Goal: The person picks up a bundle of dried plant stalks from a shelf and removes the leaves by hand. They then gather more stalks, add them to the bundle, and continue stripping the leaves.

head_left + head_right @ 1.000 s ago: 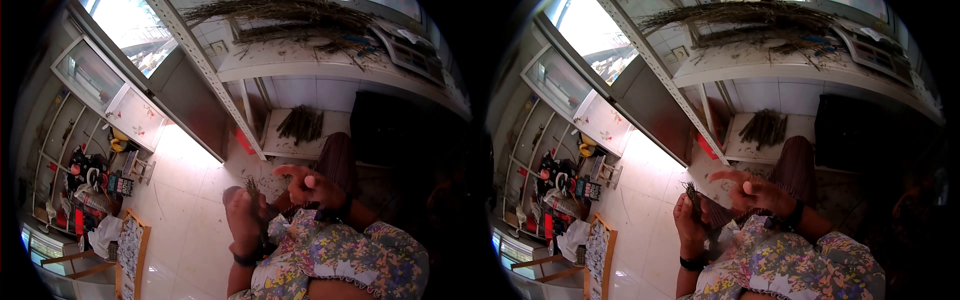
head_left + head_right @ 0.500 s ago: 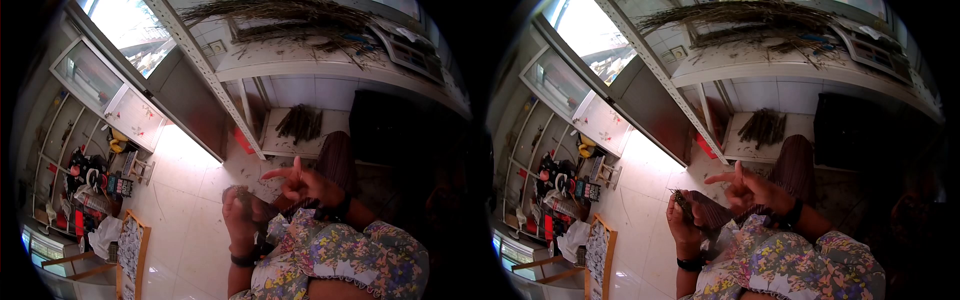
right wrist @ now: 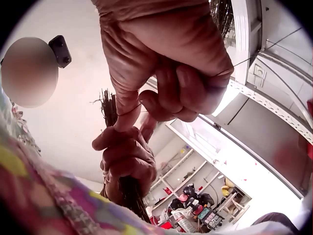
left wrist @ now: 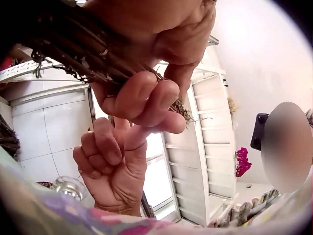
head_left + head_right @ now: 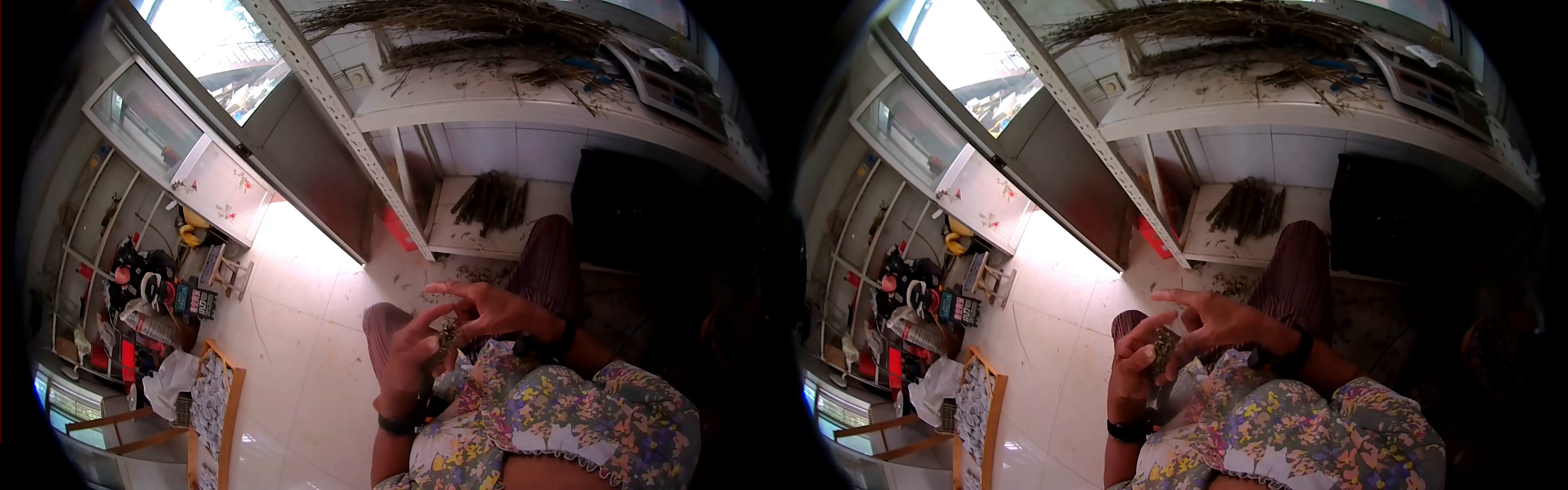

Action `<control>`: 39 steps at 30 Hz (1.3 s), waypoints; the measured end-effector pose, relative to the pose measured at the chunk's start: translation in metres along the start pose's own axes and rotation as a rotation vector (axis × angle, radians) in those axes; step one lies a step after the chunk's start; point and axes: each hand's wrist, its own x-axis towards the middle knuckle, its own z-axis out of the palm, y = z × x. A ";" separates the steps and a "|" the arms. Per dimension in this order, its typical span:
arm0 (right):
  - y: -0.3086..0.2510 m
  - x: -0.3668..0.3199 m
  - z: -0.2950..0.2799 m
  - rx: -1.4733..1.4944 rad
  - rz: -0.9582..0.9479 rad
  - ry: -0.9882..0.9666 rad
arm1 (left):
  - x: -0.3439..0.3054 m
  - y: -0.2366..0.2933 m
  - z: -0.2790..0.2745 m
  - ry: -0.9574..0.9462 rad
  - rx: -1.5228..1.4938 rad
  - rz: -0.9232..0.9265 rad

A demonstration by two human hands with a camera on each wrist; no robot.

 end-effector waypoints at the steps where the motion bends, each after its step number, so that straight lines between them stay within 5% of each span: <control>1: -0.003 -0.001 -0.001 -0.021 -0.002 -0.002 | 0.000 0.000 0.001 0.001 -0.015 -0.006; 8: 0.013 -0.001 0.000 -0.289 -0.265 -0.067 | -0.001 0.001 -0.002 -0.184 -0.069 -0.173; 10: 0.003 -0.004 -0.002 -0.271 -0.149 -0.093 | -0.002 -0.005 -0.006 -0.197 -0.105 -0.156; 14: -0.011 -0.007 -0.006 -0.238 -0.073 -0.081 | 0.000 -0.008 -0.004 -0.073 -0.121 -0.074; 22: -0.016 -0.006 0.011 -0.606 -0.155 0.263 | 0.005 -0.004 0.007 0.241 -0.064 0.007; 32: -0.007 0.000 0.026 -0.965 -0.358 0.489 | 0.009 -0.002 0.011 0.422 0.135 0.102; 39: -0.001 0.005 0.031 -0.951 -0.466 0.553 | 0.008 -0.014 -0.001 0.463 0.255 0.186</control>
